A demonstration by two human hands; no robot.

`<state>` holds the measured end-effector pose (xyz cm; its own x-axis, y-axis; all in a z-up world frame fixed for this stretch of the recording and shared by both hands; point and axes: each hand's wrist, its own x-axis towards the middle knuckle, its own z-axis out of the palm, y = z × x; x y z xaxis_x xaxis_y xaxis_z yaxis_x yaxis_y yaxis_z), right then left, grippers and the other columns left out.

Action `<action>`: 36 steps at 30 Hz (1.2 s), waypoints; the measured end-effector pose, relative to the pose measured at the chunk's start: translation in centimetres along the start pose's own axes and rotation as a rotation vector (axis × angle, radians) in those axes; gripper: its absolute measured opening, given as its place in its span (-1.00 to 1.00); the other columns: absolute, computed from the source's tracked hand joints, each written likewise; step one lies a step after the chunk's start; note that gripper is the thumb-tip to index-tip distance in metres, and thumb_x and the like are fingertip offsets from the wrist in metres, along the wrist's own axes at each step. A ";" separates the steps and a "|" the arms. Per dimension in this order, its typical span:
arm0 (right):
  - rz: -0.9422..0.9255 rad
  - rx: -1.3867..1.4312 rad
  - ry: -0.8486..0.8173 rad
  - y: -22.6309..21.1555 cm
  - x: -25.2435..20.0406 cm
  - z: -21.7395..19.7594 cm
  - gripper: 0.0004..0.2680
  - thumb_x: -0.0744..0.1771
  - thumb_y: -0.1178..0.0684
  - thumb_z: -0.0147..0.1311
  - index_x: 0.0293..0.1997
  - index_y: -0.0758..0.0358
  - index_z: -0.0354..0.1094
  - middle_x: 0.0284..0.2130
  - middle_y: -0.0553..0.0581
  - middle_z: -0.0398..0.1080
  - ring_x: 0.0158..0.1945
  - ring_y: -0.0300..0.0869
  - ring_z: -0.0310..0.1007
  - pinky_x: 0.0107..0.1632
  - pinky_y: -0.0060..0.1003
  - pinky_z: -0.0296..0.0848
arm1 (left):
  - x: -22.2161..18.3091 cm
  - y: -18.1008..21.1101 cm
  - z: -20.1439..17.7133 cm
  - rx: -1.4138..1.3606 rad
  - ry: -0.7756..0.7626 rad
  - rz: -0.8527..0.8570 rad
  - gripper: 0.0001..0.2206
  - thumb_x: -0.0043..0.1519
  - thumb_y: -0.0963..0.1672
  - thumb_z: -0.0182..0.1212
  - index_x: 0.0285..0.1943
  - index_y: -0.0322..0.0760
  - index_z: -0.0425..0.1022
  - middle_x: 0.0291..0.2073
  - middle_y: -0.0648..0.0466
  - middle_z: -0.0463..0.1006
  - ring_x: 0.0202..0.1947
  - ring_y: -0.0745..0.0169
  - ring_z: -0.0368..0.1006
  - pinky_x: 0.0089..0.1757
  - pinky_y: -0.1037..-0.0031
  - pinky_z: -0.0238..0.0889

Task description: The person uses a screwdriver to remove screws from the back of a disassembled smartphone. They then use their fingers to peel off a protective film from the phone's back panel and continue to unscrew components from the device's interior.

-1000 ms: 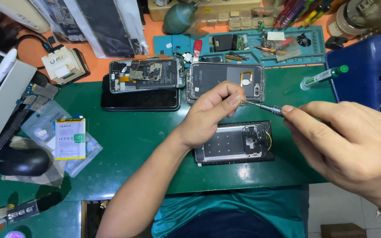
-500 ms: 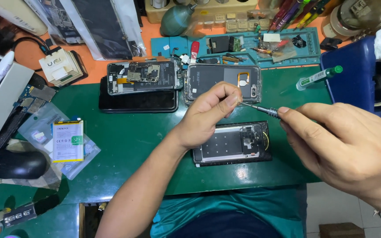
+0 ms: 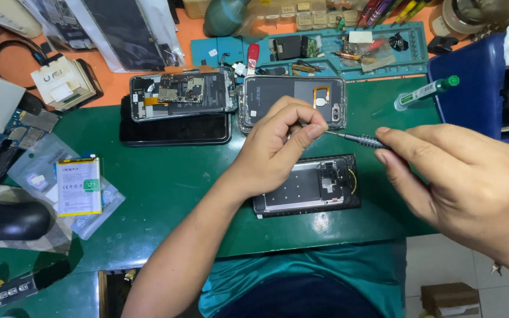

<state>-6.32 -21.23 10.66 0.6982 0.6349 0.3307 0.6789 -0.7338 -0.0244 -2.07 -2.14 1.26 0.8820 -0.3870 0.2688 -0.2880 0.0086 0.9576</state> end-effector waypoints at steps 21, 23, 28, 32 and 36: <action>-0.124 -0.206 -0.408 1.8 -1.1 2.6 -0.94 0.25 0.08 -0.09 -0.38 0.18 0.25 -0.47 0.02 0.24 -0.51 -0.15 0.29 -0.56 -0.30 0.29 | -0.3 -2.4 0.0 0.785 -0.409 0.015 -0.79 -0.07 0.00 0.23 -0.32 -0.05 0.53 -0.47 0.23 0.37 -0.32 0.19 0.29 -0.34 0.30 -0.05; -0.125 -0.209 -0.410 1.8 -1.0 2.7 -0.94 0.25 0.08 -0.09 -0.39 0.18 0.24 -0.47 0.01 0.23 -0.51 -0.15 0.29 -0.56 -0.30 0.29 | -0.3 -2.5 0.0 0.784 -0.412 0.004 -0.80 -0.06 0.00 0.22 -0.34 -0.05 0.53 -0.49 0.23 0.37 -0.33 0.19 0.28 -0.33 0.30 -0.06; -0.122 -0.212 -0.444 1.5 -0.5 2.8 -0.94 0.26 0.07 -0.12 -0.39 0.15 0.24 -0.48 0.00 0.23 -0.51 -0.15 0.29 -0.56 -0.28 0.30 | -0.4 -2.7 0.1 0.785 -0.416 -0.006 -0.81 -0.05 0.00 0.21 -0.35 -0.06 0.54 -0.50 0.21 0.36 -0.33 0.16 0.28 -0.33 0.29 -0.06; -0.188 -0.337 -0.484 1.3 -0.1 2.9 -0.86 0.19 0.13 -0.10 -0.25 0.07 0.27 -0.56 -0.04 0.26 -0.56 -0.15 0.30 -0.54 -0.31 0.27 | -0.2 -2.1 -0.5 0.783 -0.398 0.008 -0.84 -0.03 -0.01 0.17 -0.38 -0.04 0.54 -0.49 0.21 0.38 -0.35 0.16 0.29 -0.31 0.28 -0.04; -0.218 -0.372 -0.725 1.0 1.9 2.2 -0.67 0.12 0.15 -0.14 -0.05 0.07 0.04 -0.40 -0.01 0.20 -0.51 -0.18 0.32 -0.59 -0.30 0.40 | 0.3 -0.3 -3.3 0.797 -0.141 0.056 -0.84 0.07 -0.06 0.11 -0.28 -0.13 0.52 -0.43 0.15 0.41 -0.38 0.24 0.33 -0.29 0.29 0.06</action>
<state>-3.81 -20.19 9.17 0.6191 0.6764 -0.3990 0.7853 -0.5276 0.3239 -0.50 0.82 1.35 0.8182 -0.5188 0.2479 -0.5567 -0.6070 0.5672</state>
